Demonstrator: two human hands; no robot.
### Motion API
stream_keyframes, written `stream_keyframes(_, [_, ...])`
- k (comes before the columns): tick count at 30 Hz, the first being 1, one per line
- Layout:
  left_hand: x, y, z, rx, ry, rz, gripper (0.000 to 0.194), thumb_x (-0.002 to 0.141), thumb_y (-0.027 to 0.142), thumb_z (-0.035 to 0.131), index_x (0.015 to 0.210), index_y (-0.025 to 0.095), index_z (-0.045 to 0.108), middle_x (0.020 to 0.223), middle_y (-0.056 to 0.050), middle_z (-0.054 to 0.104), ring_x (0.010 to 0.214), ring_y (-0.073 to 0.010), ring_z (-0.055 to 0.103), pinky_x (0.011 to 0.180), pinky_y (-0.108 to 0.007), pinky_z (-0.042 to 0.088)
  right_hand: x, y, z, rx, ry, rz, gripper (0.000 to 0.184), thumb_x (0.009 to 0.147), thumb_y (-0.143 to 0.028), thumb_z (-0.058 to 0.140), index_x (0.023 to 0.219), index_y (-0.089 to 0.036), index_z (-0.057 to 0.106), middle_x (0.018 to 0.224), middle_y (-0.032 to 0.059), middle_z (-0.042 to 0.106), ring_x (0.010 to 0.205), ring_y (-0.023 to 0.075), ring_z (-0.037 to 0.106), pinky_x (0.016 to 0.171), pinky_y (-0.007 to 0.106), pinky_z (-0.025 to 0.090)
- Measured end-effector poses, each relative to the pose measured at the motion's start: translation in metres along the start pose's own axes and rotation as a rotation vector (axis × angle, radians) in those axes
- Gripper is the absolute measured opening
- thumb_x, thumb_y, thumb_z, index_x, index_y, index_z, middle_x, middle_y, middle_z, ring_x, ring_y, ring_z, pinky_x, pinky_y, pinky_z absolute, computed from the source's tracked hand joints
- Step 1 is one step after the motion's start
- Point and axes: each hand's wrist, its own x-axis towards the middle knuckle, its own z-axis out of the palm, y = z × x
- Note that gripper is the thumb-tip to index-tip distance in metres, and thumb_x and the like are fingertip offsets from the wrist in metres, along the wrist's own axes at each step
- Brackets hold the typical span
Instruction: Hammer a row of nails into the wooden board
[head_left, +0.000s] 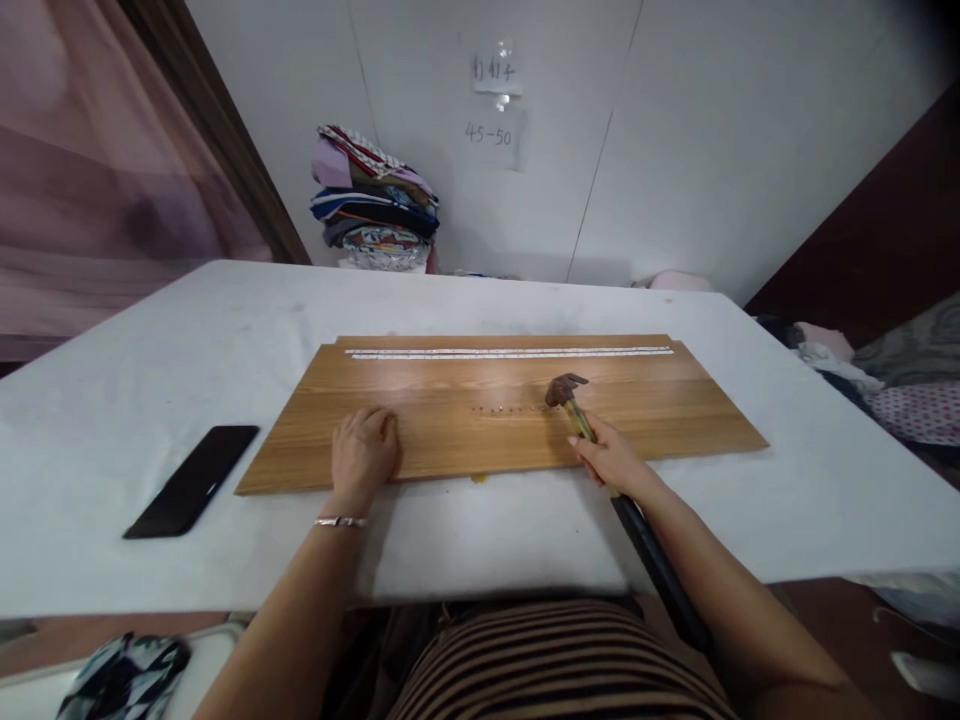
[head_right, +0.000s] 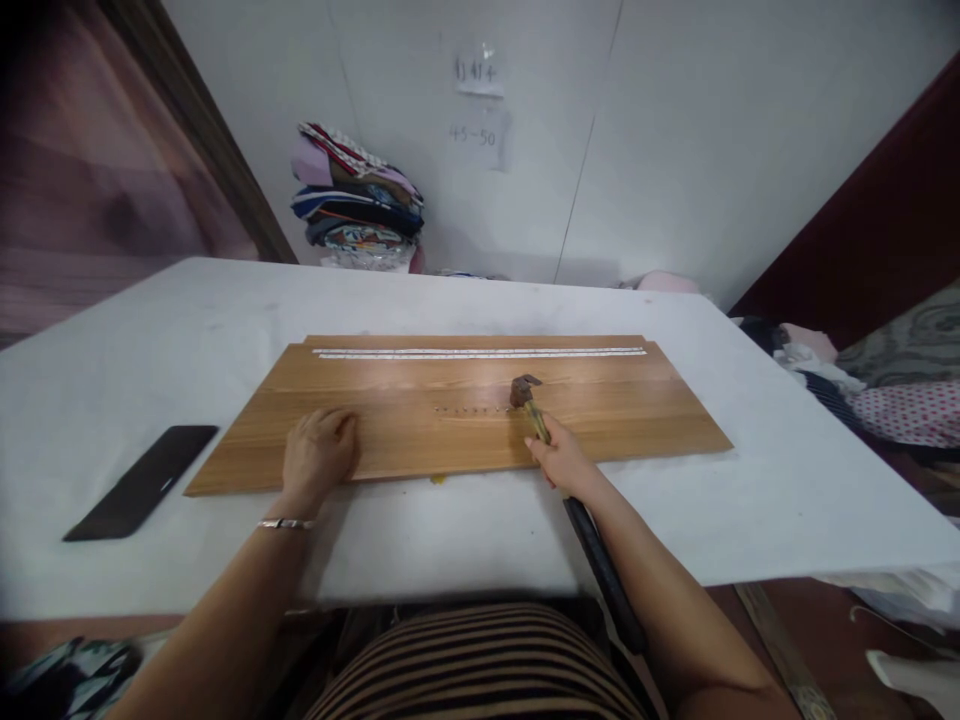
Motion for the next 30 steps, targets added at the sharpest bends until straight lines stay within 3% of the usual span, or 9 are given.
stream_keyframes(16, [-0.0010,0.0015,-0.0009,0.064,0.015,-0.060,0.033,0.093,0.030,0.043,0.100,0.020,0.074,0.110,-0.014,0.073,0.102,-0.0328,0.062,0.087,-0.047,0.045,-0.0001,-0.0039,0.0002,-0.005,0.002,0.030,0.021,0.079,-0.031,0.057,0.097,-0.024,0.047,0.049,-0.0123,0.044,0.030,0.0087,0.036,0.030,0.021,0.028])
stream_keyframes(24, [-0.0011,0.0021,-0.0023,0.003,0.002,0.008,0.030,0.095,0.033,0.044,0.105,0.023,0.071,0.122,-0.010,0.072,0.119,-0.0314,0.058,0.101,-0.050,0.039,-0.0018,-0.0011,-0.0017,0.013,0.024,0.007,0.033,0.079,-0.034,0.057,0.108,-0.022,0.050,0.050,-0.0120,0.046,0.031,0.0090,0.036,0.030,0.021,0.030])
stream_keyframes(30, [0.0006,0.0025,-0.0027,-0.023,-0.020,0.044,0.031,0.095,0.035,0.045,0.103,0.026,0.074,0.123,-0.008,0.074,0.124,-0.0323,0.055,0.108,-0.055,0.032,-0.0014,-0.0006,-0.0011,0.017,0.010,0.029,0.028,0.079,-0.032,0.057,0.104,-0.023,0.050,0.049,-0.0124,0.045,0.030,0.0088,0.035,0.030,0.020,0.028])
